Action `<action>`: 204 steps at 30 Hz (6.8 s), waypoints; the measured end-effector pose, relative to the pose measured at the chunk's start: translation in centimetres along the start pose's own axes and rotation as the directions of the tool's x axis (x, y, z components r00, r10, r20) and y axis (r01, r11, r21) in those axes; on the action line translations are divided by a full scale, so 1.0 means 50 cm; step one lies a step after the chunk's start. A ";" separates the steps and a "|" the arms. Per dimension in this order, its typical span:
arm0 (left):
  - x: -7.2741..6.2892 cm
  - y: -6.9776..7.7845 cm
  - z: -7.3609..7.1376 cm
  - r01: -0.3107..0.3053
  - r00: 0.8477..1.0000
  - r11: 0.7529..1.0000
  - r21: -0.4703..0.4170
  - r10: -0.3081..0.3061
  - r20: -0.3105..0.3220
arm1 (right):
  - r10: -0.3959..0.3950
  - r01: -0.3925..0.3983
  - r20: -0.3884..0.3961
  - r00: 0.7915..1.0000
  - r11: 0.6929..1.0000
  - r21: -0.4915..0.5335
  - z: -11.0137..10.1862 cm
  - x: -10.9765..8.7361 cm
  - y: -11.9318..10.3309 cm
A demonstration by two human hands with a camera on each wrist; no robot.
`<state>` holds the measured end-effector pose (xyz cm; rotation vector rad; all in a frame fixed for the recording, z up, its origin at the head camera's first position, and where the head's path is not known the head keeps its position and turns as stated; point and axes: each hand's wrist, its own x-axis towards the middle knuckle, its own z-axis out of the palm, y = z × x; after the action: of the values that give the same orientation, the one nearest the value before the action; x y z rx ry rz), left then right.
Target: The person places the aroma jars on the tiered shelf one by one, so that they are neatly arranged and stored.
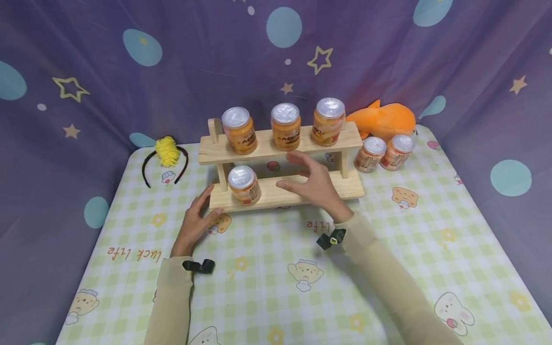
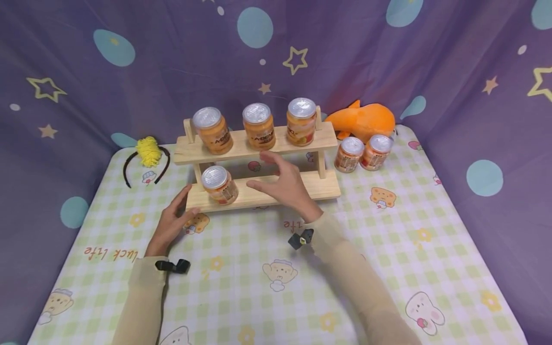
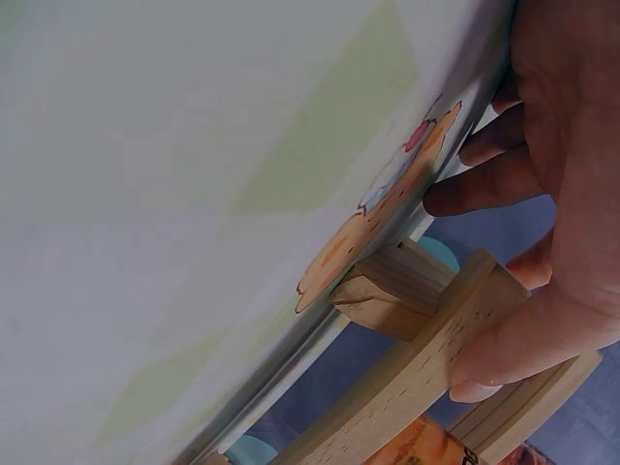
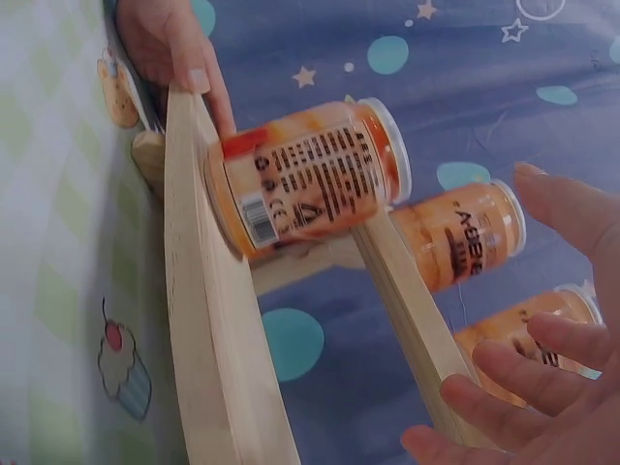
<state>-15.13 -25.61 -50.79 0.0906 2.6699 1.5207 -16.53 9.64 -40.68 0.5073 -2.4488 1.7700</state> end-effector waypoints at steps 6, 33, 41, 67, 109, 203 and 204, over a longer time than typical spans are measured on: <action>0.000 0.000 0.000 -0.009 1.000 1.000 -0.002 0.009 -0.003 | 0.005 -0.006 -0.037 0.999 1.000 -0.025 -0.027 -0.011 0.011; -0.002 0.000 -0.002 -0.015 1.000 1.000 -0.006 0.015 -0.001 | 0.072 -0.099 -0.239 0.968 0.990 -0.101 -0.186 -0.077 0.069; -0.001 0.000 -0.002 0.011 1.000 1.000 -0.011 -0.011 0.009 | 0.066 -0.096 -0.343 0.937 0.993 -0.069 -0.238 -0.085 0.086; -0.002 -0.002 -0.003 -0.012 1.000 0.999 -0.046 0.013 0.014 | 0.199 -0.309 -0.609 0.768 0.948 -0.080 -0.395 -0.080 0.145; -0.003 0.000 -0.004 -0.021 1.000 1.000 -0.019 0.021 0.004 | 0.307 -0.435 -0.588 0.748 0.896 -0.085 -0.413 -0.035 0.285; -0.005 0.018 -0.003 0.003 1.000 0.999 -0.048 -0.001 0.025 | 0.059 -0.077 -0.483 0.874 0.997 -0.018 -0.313 -0.060 0.000; -0.004 0.015 -0.002 0.000 1.000 0.999 -0.046 0.001 0.023 | 0.059 -0.076 -0.475 0.878 0.997 -0.017 -0.310 -0.059 -0.002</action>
<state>-14.91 -25.35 -50.07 0.1051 2.6156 1.5710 -15.71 24.73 -36.22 -0.0264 -2.1621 1.6274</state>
